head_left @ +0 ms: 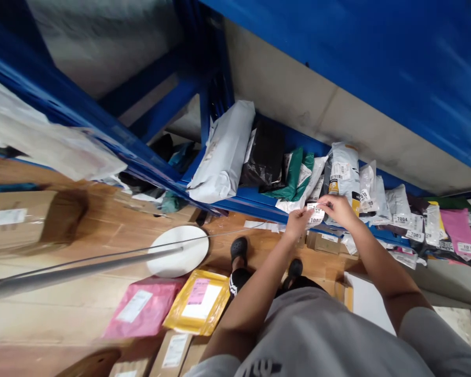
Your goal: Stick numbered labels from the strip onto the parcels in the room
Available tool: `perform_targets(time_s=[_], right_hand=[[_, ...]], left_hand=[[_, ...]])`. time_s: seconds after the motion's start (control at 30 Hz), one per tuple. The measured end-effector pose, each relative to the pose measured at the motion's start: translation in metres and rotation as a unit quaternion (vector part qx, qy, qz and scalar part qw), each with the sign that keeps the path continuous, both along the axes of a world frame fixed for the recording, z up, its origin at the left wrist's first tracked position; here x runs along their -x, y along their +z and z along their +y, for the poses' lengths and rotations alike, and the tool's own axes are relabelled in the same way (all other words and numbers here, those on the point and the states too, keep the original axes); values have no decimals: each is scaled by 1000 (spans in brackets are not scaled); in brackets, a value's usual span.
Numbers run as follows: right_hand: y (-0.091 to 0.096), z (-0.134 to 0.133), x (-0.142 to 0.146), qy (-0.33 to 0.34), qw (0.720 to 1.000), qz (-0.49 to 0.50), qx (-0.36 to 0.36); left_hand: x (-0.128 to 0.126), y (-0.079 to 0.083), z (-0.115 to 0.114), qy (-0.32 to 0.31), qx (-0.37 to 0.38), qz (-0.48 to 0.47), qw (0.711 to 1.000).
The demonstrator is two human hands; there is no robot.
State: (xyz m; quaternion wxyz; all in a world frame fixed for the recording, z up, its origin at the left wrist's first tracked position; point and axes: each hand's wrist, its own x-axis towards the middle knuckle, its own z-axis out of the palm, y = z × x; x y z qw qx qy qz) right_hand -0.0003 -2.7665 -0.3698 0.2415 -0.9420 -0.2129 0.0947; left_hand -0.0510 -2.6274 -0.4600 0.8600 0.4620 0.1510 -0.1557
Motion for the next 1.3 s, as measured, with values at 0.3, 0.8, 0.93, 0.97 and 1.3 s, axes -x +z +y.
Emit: perform_targets(time_s=[0.3, 0.8, 0.93, 0.97, 1.3], right_hand=[[-11, 13, 6, 49, 973, -125, 185], [-11, 30, 0, 130, 969, -180, 111], [-14, 28, -3, 250, 958, -115, 83], [-16, 26, -2, 227, 965, -105, 85], [-38, 33, 2, 30, 994, -80, 61]], left_hand=[[14, -13, -17, 87, -128, 25, 988], [51, 8, 47, 129, -250, -165, 945], [31, -2, 39, 76, -197, -155, 965], [27, -5, 34, 75, -193, -141, 968], [12, -23, -3, 155, -159, -15, 975]])
